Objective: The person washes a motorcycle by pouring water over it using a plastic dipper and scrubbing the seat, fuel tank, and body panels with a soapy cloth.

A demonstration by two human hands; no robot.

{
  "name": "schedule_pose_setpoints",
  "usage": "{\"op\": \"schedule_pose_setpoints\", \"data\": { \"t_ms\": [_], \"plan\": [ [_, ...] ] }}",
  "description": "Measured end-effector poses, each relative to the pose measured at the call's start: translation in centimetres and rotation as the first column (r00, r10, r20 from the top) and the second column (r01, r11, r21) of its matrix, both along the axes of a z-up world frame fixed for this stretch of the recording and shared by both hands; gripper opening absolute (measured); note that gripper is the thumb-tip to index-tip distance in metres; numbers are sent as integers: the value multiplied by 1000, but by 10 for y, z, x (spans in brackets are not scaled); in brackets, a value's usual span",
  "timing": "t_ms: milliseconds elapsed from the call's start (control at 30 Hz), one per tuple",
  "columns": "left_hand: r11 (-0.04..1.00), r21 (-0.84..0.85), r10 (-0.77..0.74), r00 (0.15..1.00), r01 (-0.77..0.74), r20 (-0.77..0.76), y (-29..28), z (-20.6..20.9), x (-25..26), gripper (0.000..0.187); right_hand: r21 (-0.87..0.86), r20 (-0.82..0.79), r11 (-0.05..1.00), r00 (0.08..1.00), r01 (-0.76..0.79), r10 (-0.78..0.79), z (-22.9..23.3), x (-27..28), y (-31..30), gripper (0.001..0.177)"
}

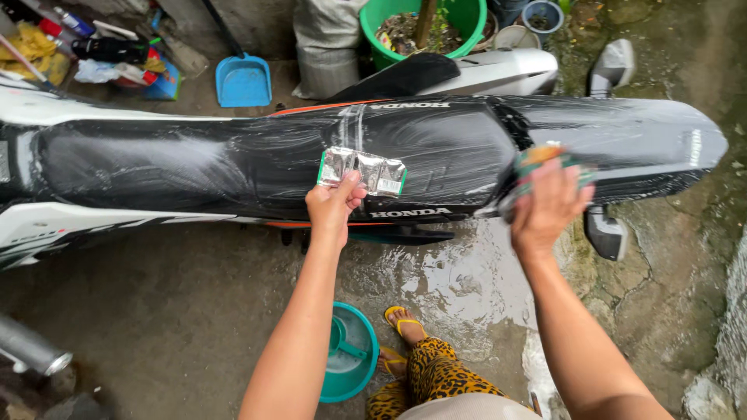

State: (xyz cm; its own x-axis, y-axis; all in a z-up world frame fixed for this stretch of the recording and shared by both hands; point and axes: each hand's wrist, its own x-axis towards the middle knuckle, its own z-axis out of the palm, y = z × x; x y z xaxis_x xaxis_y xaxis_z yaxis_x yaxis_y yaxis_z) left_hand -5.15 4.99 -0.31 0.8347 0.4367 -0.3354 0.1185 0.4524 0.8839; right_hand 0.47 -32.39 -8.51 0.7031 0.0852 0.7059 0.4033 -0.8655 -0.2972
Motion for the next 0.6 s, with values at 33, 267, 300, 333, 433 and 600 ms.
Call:
{"op": "schedule_pose_setpoints", "data": {
  "t_ms": [33,267,300,333,433,600],
  "plan": [
    [1000,13,2,1000,-3,3,8,2,-3,23,143,-15,979,989,145,-145,8,16,9,43],
    [992,-14,122,993,-122,-3,50,5,-27,23,-5,-104,994,989,-106,105,38,-13,177,47],
    [991,-5,131,991,-131,-11,56,3,-30,23,-272,-139,946,980,-174,140,43,-36,207,47],
    [990,3,140,990,-140,-20,62,0,-35,23,-293,-70,933,978,-210,198,49,-46,238,52],
    [983,87,160,987,-160,7,86,-7,-43,22,-305,6,912,957,-273,288,68,-46,266,59],
    [989,54,137,988,-141,67,121,-7,-58,17,-149,26,962,971,-231,237,66,-24,217,57]
  ]
}}
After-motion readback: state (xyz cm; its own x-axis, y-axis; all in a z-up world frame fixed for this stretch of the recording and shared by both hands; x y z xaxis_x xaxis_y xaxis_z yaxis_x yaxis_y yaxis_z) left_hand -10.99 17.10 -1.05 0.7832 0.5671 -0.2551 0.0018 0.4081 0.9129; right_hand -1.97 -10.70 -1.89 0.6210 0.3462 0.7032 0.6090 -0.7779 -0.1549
